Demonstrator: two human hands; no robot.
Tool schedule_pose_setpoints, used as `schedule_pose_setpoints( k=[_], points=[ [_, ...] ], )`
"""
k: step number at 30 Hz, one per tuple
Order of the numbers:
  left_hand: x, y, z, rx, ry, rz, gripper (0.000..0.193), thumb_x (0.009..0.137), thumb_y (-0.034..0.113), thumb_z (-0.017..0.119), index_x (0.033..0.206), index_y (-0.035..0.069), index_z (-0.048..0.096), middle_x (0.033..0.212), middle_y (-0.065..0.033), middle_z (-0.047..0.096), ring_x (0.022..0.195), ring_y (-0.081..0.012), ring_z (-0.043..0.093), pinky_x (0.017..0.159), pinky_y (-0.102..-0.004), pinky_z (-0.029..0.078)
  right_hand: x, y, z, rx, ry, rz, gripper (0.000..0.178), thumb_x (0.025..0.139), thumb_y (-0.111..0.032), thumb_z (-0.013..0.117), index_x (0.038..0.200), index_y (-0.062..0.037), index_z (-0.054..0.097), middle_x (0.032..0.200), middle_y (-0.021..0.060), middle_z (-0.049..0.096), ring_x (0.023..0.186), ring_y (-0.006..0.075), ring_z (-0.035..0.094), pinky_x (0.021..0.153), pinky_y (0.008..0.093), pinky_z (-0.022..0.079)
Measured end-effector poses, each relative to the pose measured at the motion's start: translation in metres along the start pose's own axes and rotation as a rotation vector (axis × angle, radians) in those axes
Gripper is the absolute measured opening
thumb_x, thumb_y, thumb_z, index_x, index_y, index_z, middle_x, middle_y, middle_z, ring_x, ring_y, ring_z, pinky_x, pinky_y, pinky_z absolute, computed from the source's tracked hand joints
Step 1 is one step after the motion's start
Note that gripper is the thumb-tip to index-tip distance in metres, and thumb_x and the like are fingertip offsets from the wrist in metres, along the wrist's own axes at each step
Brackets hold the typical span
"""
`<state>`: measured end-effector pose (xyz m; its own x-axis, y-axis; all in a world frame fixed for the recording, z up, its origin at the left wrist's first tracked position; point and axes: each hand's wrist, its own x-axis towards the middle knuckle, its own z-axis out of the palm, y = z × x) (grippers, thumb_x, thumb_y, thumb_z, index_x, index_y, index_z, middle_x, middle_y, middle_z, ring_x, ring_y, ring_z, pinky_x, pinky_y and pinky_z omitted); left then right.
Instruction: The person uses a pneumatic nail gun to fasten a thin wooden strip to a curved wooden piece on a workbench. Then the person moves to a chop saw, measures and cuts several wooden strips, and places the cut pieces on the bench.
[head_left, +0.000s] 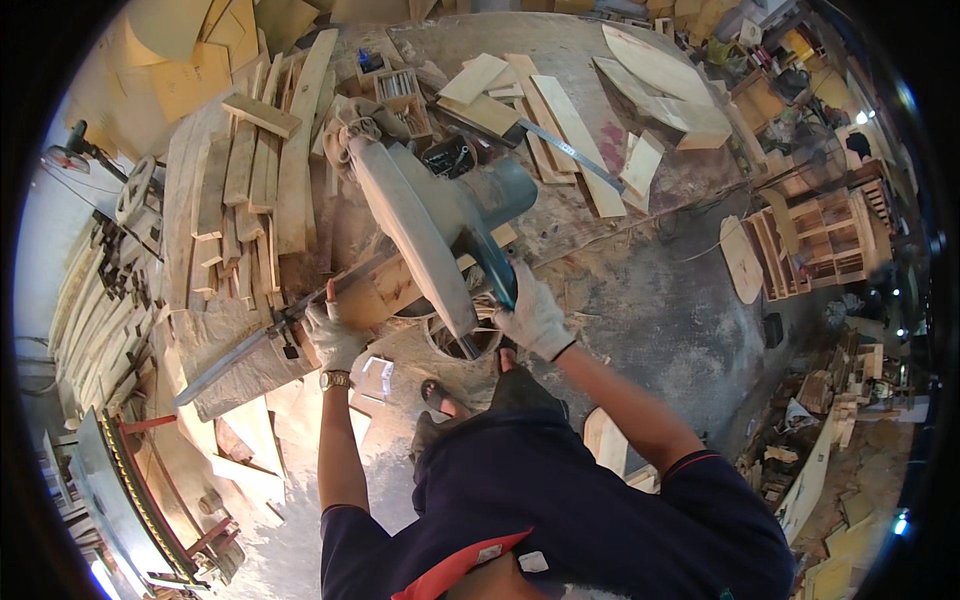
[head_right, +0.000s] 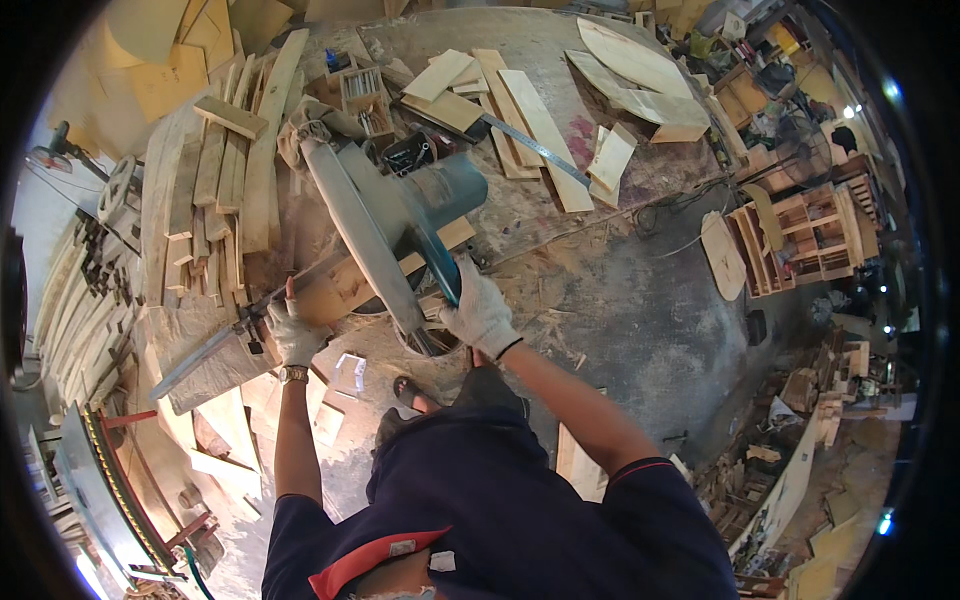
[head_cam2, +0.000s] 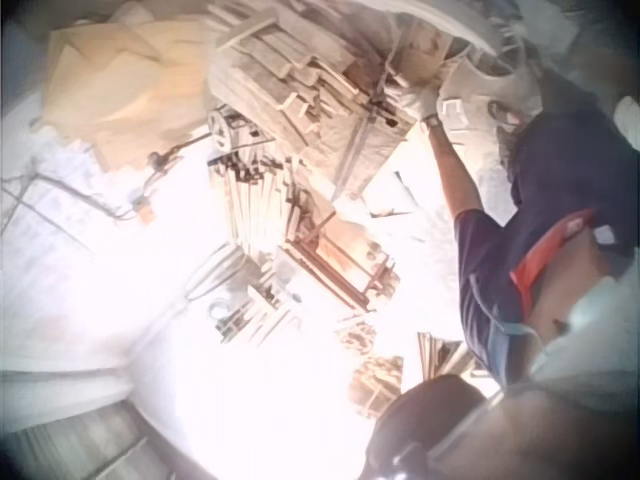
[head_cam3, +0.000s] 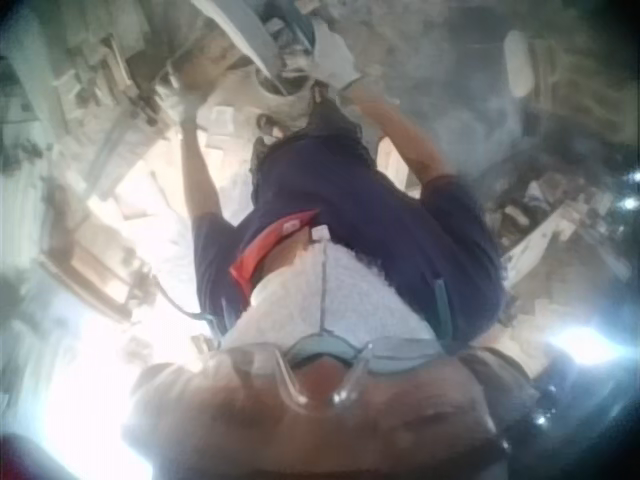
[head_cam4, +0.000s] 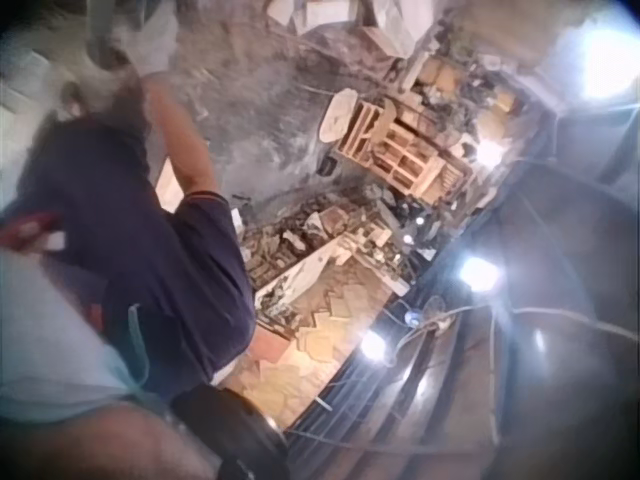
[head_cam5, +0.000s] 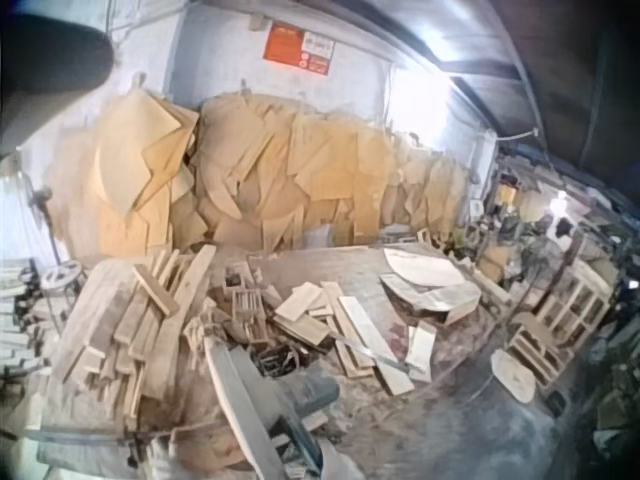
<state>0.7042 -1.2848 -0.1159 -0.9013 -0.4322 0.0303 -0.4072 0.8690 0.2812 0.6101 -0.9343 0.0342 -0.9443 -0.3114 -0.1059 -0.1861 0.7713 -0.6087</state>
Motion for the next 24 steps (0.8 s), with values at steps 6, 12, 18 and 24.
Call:
schedule_pose_setpoints(
  k=[6, 12, 18, 24],
  points=[
    [-0.018, 0.000, 0.005, 0.105, 0.089, 0.098, 0.143, 0.058, 0.053, 0.096, 0.170, 0.025, 0.011, 0.155, -0.0378, 0.038, 0.148, -0.0487, 0.038, 0.116, -0.0627, 0.034, 0.064, -0.099, -0.120, 0.040, -0.117, -0.214, 0.041, 0.084, -0.021, 0.064, 0.117, 0.0035, 0.057, 0.092, 0.0246, 0.068, 0.080, 0.0412, 0.070, 0.074, 0.0475, 0.054],
    [-0.067, 0.033, -0.003, 0.212, -0.008, 0.038, 0.117, 0.066, 0.033, 0.088, 0.166, 0.022, 0.028, 0.153, -0.0265, 0.047, 0.138, -0.0439, 0.048, 0.111, -0.0590, 0.038, 0.139, -0.100, -0.142, 0.657, -0.233, -0.259, 0.045, 0.096, -0.046, 0.062, 0.107, -0.0028, 0.068, 0.086, 0.0162, 0.071, 0.079, 0.0329, 0.072, 0.074, 0.0434, 0.057],
    [-0.171, 0.093, 0.000, 0.157, -0.005, -0.401, 0.111, 0.060, 0.030, 0.087, 0.160, 0.020, 0.041, 0.135, -0.0099, 0.059, 0.127, -0.0349, 0.052, 0.108, -0.0520, 0.040, 0.163, 0.045, -0.008, 0.055, 0.237, 0.199, 0.046, 0.099, -0.043, 0.058, 0.099, 0.0011, 0.069, 0.080, 0.0198, 0.071, 0.080, 0.0344, 0.072, 0.069, 0.0423, 0.055],
    [-0.276, 0.151, -0.001, -0.051, 0.093, -0.651, 0.103, 0.066, 0.025, 0.085, 0.159, 0.017, 0.042, 0.127, -0.0151, 0.057, 0.126, -0.0401, 0.051, 0.114, -0.0549, 0.035, 0.176, 0.132, 0.030, 0.277, -0.219, 0.202, 0.039, 0.095, -0.037, 0.069, 0.103, 0.0016, 0.069, 0.084, 0.0132, 0.067, 0.074, 0.0238, 0.068, 0.062, 0.0374, 0.057]
  ],
)
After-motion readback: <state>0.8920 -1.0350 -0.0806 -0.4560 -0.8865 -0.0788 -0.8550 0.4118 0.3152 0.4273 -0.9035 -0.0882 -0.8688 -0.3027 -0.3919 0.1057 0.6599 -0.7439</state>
